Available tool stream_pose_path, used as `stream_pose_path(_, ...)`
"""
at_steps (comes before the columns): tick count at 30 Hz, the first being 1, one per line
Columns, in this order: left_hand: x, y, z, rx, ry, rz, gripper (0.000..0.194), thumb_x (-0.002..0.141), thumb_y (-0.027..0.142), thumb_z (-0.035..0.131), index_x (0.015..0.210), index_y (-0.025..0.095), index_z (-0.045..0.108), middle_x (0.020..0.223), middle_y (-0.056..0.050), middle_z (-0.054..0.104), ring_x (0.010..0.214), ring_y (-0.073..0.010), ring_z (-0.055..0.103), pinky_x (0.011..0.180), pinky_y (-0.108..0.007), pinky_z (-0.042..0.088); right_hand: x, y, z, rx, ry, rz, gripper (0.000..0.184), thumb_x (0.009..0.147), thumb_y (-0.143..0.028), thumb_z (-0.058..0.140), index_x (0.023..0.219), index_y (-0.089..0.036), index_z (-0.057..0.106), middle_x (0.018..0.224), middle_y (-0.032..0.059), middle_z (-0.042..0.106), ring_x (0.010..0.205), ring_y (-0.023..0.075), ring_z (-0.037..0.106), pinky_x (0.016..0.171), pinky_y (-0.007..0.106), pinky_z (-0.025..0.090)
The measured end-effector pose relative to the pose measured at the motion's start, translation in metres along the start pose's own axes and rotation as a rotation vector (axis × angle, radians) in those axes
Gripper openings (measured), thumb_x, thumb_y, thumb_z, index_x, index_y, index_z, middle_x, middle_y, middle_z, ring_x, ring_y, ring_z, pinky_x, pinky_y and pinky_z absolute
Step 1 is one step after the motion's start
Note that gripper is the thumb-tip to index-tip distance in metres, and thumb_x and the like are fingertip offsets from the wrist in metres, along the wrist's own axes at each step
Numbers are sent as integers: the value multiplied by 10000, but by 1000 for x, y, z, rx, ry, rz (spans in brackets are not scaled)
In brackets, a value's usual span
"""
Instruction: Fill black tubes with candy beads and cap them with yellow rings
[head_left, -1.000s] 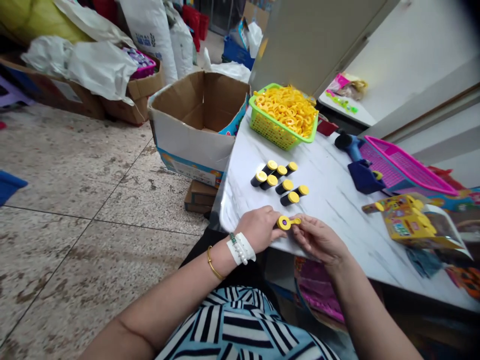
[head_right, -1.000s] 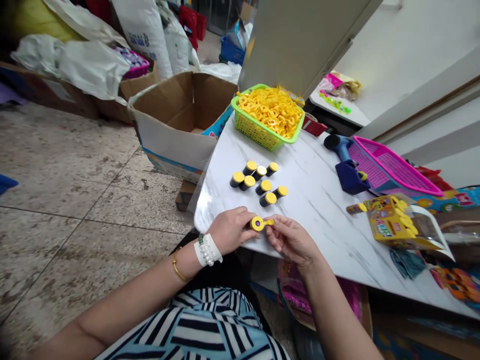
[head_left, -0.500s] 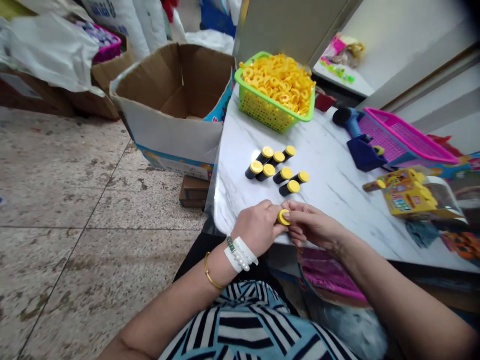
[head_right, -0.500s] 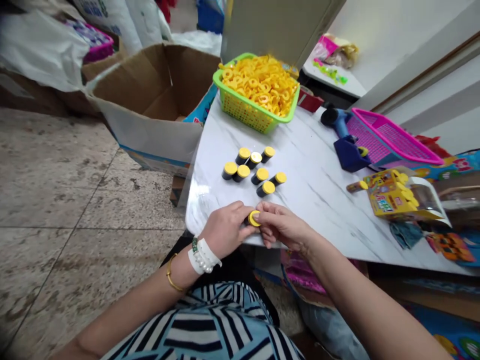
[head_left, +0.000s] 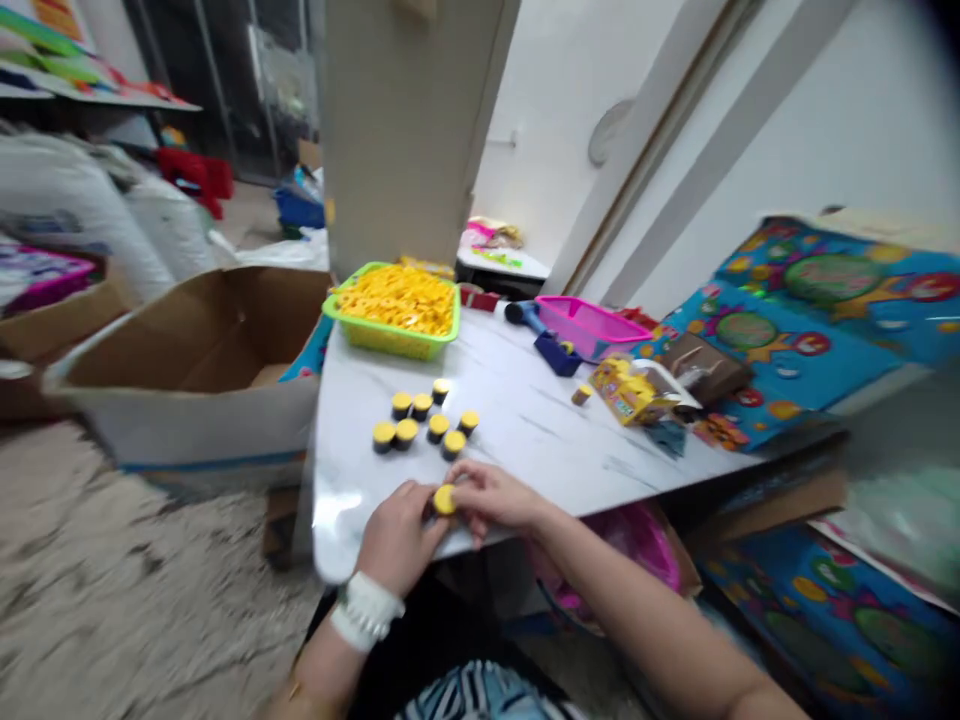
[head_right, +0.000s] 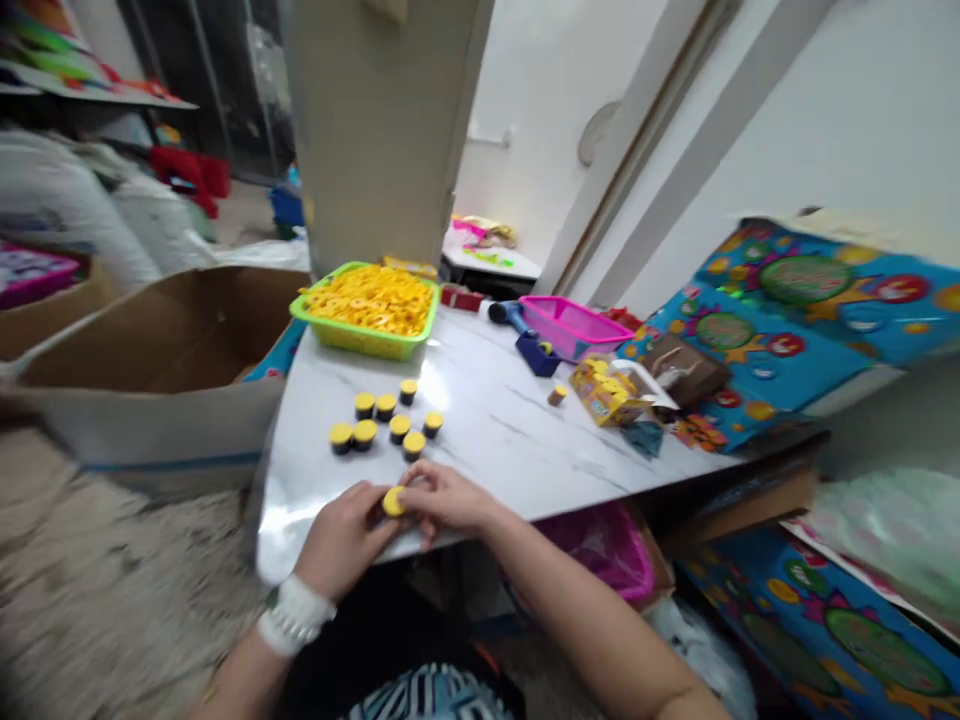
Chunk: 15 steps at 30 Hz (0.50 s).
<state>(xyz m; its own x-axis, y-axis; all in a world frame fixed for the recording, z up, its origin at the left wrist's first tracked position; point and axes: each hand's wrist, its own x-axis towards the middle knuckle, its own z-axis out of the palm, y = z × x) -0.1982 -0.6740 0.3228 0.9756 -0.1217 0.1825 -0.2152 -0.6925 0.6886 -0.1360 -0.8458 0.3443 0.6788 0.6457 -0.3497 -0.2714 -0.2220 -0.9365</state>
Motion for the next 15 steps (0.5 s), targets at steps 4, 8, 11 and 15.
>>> stream_pose_path(4,4,9,0,64,-16,-17,175,801,322,688,850,156,663,781,-20,583,735,-169,561,675,-275,416,-16,-1,1,-185,106,-69,474,750,-432,733,1118,-230,512,709,-69,568,400,71,496,336,181,408)
stream_pose_path(8,2,11,1,48,12,-3,278,776,370,729,947,163,656,814,-4,577,743,-155,548,679,-264,417,-20,-1,6,-218,238,-119,295,775,-381,713,958,-196,575,642,-65,537,377,49,447,319,152,312)
stream_pose_path(11,-2,12,0,5,38,7,544,736,456,762,1169,165,606,835,-7,576,755,-163,552,707,-275,445,-22,3,-4,-25,223,-96,313,793,-419,694,950,-169,590,579,-47,551,386,59,440,349,161,336)
stream_pose_path(15,-2,12,0,-8,62,12,461,823,434,678,1183,157,605,839,-29,584,744,-164,566,714,-284,472,-35,6,-35,165,303,-106,384,750,-444,723,960,-140,622,757,35,629,536,85,515,386,162,389)
